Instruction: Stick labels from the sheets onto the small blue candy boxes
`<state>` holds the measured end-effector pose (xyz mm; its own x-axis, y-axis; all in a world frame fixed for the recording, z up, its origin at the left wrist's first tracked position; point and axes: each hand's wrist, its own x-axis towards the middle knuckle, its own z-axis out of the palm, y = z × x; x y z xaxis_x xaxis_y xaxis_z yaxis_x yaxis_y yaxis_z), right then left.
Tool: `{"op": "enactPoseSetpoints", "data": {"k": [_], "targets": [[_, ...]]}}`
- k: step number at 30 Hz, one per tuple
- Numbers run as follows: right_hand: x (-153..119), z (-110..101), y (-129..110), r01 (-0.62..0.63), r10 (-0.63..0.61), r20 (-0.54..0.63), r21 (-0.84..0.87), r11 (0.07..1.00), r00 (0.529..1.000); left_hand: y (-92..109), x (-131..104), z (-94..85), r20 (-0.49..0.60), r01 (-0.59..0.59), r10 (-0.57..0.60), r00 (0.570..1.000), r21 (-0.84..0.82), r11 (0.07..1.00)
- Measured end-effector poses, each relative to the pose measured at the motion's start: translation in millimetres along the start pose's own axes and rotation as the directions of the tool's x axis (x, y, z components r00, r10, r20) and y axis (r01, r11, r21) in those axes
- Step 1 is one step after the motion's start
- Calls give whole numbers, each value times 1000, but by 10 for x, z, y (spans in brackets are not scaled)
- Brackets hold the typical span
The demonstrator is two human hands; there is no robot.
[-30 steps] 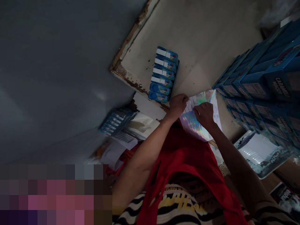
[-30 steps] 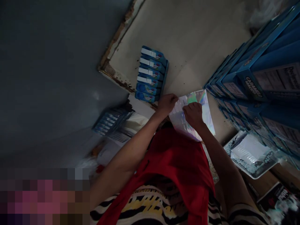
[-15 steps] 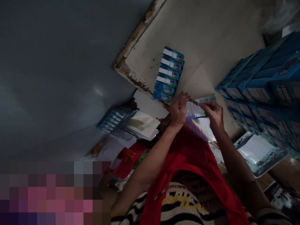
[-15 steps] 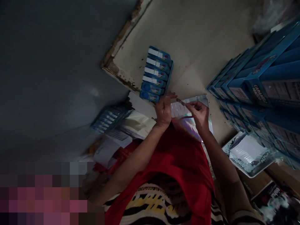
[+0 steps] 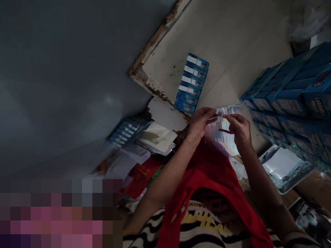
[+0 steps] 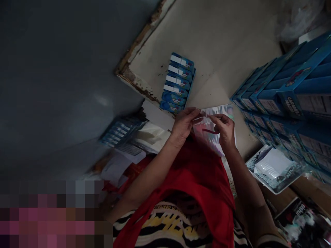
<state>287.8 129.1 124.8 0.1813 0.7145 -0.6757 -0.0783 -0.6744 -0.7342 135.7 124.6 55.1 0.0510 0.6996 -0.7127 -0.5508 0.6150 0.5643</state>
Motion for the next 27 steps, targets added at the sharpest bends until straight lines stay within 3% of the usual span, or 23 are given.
{"op": "enactPoseSetpoints", "data": {"k": [3,5,9,12,16,20,27], "targets": [[7,128,67,-90,90,-26,10,996,996,102,-99,-103,-105,-91,97,990,60,994],[11,325,109,-110,111,-42,26,994,993,197,-159,-239,-198,-181,217,956,183,966],[89,914,188,-66,69,-69,38,997,995,462,-134,-633,-313,-273,441,841,459,846],[227,1298,269,56,-64,-114,-68,996,991,669,32,-917,-310,-282,502,807,545,789],[382,1530,380,185,-227,-141,-257,949,964,836,276,-1145,-260,-302,508,821,557,773],[417,1569,426,200,-271,-165,-351,915,948,866,389,-1223,-235,-263,461,856,569,779],[424,1606,417,186,-270,-164,-404,896,949,813,467,-1278,-228,-257,438,869,548,796]]}}
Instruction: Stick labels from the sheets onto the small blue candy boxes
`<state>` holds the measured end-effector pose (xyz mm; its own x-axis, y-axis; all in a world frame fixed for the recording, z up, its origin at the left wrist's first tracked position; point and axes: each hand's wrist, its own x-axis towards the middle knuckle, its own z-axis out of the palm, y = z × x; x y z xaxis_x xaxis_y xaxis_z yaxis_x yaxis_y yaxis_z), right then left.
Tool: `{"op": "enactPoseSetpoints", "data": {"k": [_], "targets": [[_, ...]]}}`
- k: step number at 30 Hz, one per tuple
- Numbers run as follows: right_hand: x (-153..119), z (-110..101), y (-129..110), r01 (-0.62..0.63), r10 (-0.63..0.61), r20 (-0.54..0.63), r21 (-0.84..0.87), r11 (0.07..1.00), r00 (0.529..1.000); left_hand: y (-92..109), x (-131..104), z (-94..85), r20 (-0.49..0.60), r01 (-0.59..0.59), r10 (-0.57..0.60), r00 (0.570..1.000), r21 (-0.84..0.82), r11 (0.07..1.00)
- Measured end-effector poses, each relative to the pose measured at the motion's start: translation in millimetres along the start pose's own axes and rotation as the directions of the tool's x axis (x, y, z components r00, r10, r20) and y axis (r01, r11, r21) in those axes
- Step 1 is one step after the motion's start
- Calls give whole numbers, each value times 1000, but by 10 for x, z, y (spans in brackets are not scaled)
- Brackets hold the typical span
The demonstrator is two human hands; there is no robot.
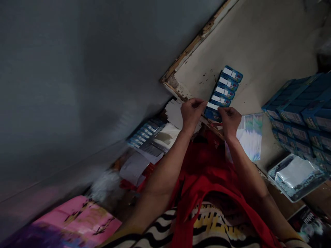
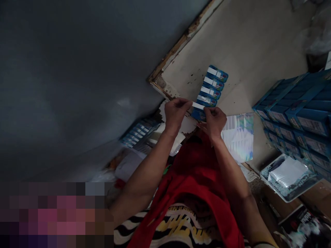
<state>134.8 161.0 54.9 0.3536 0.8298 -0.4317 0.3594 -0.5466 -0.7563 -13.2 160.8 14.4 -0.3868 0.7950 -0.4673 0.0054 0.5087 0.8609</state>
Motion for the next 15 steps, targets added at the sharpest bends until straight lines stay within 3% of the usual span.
{"op": "enactPoseSetpoints", "data": {"k": [4,6,9,11,13,15], "targets": [[9,31,-17,-35,35,0,-22,999,999,-67,25,45,9,51,-51,999,-51,997],[42,35,2,-35,34,-13,-90,995,999,-103,30,83,66,139,-131,989,-154,978],[123,10,63,-49,30,-96,-199,979,995,-159,68,148,242,390,-322,915,-330,860],[163,-27,98,-68,49,-107,-188,980,993,-189,123,181,270,487,-412,870,-353,799],[164,-74,99,-77,71,-55,-110,991,996,-195,157,181,127,451,-434,892,-312,836],[124,-124,60,-73,73,-18,-20,997,997,-163,95,124,-94,312,-342,935,-236,920]]}}
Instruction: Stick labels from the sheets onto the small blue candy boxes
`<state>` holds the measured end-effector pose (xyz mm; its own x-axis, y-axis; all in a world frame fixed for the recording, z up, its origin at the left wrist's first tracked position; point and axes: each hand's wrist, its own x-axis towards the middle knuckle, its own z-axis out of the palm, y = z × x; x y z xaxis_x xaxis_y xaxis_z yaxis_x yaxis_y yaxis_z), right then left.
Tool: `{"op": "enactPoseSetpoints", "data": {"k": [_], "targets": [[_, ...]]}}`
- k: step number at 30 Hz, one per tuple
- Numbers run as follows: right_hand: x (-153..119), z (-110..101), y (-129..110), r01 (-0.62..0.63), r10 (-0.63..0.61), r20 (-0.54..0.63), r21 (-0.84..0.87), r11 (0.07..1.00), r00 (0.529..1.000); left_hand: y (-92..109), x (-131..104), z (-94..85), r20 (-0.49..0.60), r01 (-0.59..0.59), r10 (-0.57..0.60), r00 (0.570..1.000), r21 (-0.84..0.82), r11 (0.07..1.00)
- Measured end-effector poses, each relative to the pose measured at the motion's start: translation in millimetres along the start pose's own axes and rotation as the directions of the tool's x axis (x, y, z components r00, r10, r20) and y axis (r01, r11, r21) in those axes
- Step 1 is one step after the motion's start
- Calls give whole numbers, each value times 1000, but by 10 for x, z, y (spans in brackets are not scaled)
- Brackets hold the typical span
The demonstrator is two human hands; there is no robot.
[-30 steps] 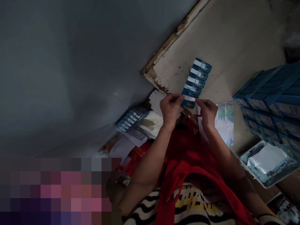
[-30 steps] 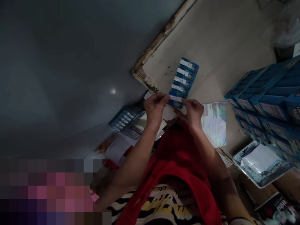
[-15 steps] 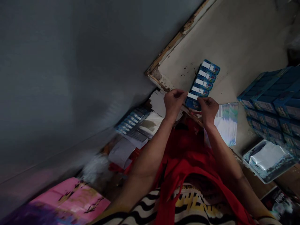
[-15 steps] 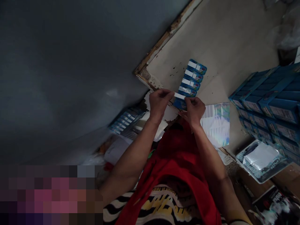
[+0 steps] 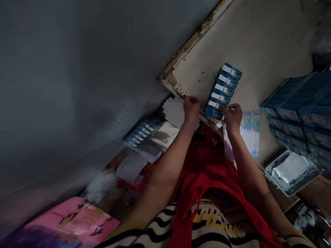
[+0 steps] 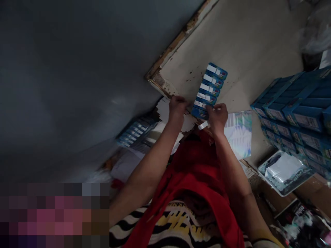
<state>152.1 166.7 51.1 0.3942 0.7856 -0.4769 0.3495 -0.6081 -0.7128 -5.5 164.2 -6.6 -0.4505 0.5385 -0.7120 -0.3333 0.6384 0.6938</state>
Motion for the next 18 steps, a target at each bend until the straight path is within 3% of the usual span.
{"op": "enactPoseSetpoints", "data": {"k": [2,4,6,8,10,14,18], "targets": [[-64,-47,-62,16,-16,4,66,998,1000,28,-213,-127,-83,-172,175,981,37,984],[-121,-79,-128,45,-44,-11,100,994,999,50,-552,-279,6,-195,195,981,-13,981],[-154,-84,-180,85,-82,-31,102,991,996,65,-926,-394,214,-22,47,976,-117,993],[-166,-62,-208,137,-132,-60,84,987,989,77,-1229,-427,400,190,-106,910,-178,965],[-173,-22,-218,183,-178,-79,59,981,981,80,-1401,-381,449,289,-172,877,-206,935],[-218,15,-214,204,-202,-25,101,974,979,38,-1388,-247,326,265,-174,929,-259,929],[-282,-108,-166,162,-199,123,260,952,972,-11,-1178,-315,258,228,-163,952,-245,942]]}}
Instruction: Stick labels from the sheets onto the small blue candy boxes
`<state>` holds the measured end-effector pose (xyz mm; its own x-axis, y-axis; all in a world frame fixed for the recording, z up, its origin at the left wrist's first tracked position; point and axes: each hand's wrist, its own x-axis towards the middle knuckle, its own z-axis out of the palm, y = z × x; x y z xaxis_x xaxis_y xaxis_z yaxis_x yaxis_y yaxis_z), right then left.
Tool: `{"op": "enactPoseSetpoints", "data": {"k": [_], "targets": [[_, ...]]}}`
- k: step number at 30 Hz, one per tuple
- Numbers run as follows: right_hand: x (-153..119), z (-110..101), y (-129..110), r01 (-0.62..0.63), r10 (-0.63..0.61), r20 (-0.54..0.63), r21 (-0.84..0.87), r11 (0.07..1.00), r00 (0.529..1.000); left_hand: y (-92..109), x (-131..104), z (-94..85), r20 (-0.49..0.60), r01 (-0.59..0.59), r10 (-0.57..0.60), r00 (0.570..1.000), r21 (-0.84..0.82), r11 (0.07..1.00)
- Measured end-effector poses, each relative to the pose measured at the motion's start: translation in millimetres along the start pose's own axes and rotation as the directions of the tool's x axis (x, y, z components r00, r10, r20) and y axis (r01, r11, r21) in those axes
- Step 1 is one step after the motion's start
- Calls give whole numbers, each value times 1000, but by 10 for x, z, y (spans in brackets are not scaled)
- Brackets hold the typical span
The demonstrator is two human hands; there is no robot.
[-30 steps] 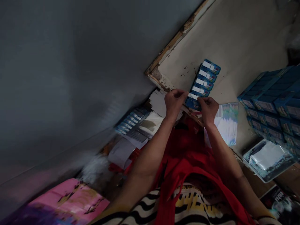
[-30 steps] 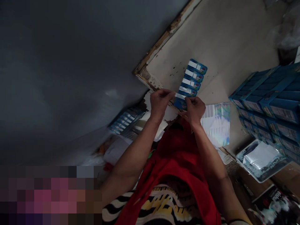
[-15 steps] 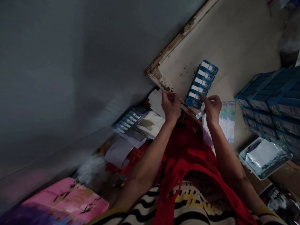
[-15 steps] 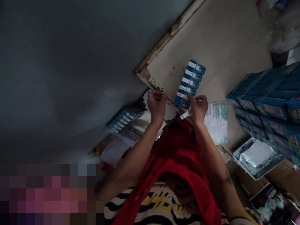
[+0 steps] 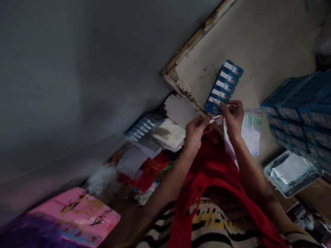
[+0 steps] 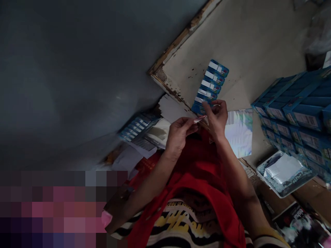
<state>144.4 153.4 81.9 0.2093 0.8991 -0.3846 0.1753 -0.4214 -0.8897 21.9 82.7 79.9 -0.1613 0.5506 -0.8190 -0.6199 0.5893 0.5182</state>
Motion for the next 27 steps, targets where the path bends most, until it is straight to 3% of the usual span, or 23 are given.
{"op": "enactPoseSetpoints", "data": {"k": [4,8,14,20,27], "targets": [[-92,-161,82,-143,129,161,78,987,978,171,164,-184,42,-64,59,997,141,988],[-144,-130,211,-176,175,10,100,979,984,395,381,-257,155,-139,91,984,332,933],[-139,129,281,-16,1,-162,-91,996,987,611,743,-256,279,-298,155,948,598,744],[-109,213,338,51,-85,-173,-194,980,981,656,883,-211,307,-344,174,935,678,650],[-83,233,296,10,-54,-153,-272,962,987,650,978,-198,293,-311,152,944,638,704]]}}
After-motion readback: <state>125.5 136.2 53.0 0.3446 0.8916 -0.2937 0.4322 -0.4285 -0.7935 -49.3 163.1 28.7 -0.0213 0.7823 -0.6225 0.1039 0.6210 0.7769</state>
